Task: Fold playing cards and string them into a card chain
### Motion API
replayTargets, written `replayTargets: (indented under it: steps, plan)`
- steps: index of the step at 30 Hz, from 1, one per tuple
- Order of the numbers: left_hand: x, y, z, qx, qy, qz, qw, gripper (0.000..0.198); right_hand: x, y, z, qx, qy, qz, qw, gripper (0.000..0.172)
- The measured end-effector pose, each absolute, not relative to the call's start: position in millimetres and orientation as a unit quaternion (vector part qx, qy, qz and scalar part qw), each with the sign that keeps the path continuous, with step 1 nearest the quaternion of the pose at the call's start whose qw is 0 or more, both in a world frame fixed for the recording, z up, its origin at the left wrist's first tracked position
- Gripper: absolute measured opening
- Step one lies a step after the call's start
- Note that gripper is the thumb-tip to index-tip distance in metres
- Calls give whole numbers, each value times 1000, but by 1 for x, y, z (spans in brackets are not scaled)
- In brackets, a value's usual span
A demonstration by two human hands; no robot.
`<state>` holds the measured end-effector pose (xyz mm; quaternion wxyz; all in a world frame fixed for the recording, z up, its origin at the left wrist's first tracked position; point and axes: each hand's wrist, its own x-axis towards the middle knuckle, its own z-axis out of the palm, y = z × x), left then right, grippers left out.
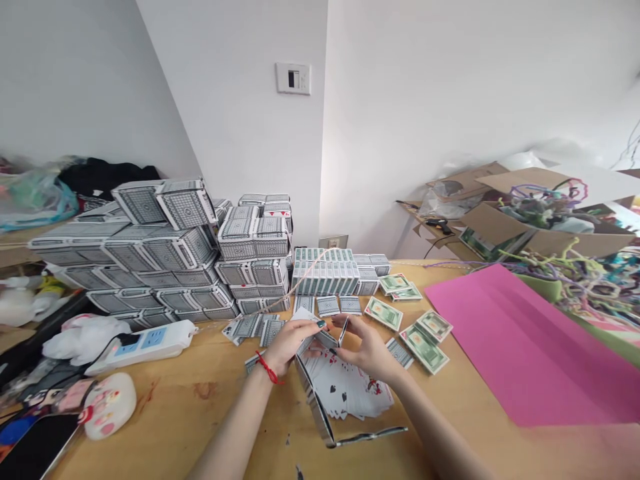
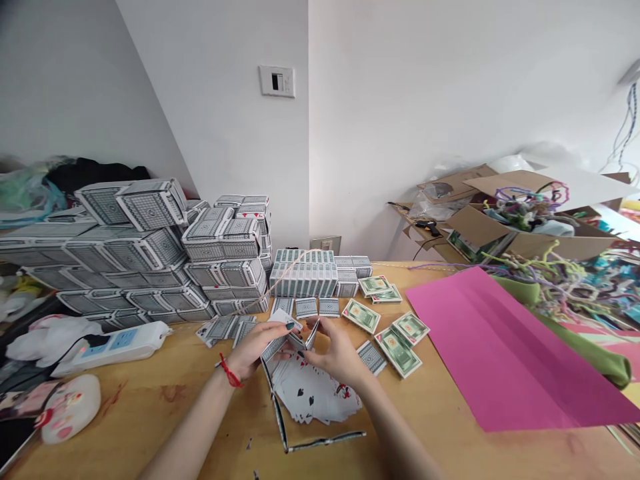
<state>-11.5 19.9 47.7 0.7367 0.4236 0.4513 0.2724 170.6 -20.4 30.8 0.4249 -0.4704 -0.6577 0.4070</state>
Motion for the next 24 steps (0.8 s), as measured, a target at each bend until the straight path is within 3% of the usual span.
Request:
replayTargets:
  steps: [10,15,17,21,24]
  plan:
    - [-14,20,47,463,453,287,706,28,169,-19,25,-467,-658,395,439,49]
    - [-15,22,46,456,457,287,708,27,170,-19,23,-520,-659,336,428,28]
    - [-16,22,44,450,455,294,711,25,170,-19,21,-541,-652,318,426,32]
    - [-18,24,40,448,442,304,715,23,171,-20,17,-544,-661,286,431,56]
    - [-19,25,38,447,438,315,714,23,172,-20,17,-531,-695,259,410,39]
